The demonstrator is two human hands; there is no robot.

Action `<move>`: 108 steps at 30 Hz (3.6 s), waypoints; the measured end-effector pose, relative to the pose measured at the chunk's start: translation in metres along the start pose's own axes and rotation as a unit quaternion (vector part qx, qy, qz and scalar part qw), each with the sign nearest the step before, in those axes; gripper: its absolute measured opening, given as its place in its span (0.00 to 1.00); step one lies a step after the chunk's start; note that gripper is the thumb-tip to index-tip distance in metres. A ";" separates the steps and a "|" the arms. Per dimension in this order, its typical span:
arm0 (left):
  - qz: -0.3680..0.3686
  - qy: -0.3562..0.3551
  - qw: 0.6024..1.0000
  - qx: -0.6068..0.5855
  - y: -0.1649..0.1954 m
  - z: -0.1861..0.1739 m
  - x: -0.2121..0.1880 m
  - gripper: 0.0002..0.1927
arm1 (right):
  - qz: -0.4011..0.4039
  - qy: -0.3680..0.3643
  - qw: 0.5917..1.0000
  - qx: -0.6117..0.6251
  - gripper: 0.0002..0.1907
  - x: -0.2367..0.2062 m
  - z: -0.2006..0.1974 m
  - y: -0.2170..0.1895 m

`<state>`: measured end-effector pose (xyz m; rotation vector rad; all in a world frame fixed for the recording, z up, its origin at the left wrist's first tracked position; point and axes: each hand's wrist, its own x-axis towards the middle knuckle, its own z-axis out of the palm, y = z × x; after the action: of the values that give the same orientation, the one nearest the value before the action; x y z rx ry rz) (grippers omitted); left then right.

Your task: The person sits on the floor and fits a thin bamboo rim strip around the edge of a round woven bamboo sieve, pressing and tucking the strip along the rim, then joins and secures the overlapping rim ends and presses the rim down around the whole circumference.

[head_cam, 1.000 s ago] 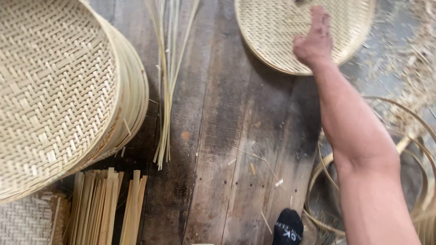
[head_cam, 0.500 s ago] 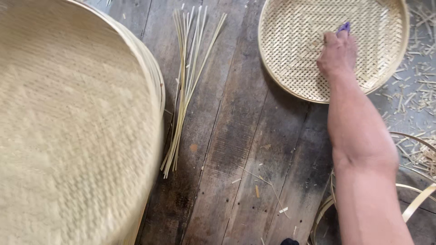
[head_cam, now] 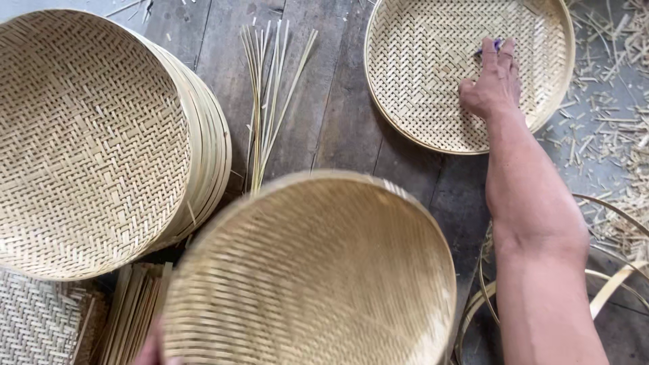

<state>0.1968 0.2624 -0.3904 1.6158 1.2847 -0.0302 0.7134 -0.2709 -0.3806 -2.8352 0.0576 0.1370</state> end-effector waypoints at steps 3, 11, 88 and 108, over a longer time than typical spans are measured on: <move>-0.026 -0.021 0.999 0.005 -0.012 0.025 -0.011 0.22 | 0.017 0.012 1.000 -0.019 0.39 0.016 0.017 -0.002; -0.085 -0.070 0.993 0.027 -0.042 0.064 -0.034 0.22 | -0.020 0.148 0.986 0.078 0.12 -0.001 0.028 0.015; 0.487 -0.538 0.680 0.107 0.102 -0.158 -0.522 0.08 | -0.256 -0.198 0.911 0.256 0.15 -0.809 -0.393 -0.130; 0.612 -0.403 0.679 0.047 -0.050 -0.092 -0.437 0.10 | -0.256 -0.173 0.929 0.203 0.19 -0.864 -0.341 -0.085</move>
<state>-0.0756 0.0141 -0.1337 1.9059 -0.6085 0.0226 -0.1112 -0.2702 0.0550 -2.2822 -0.6475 0.4443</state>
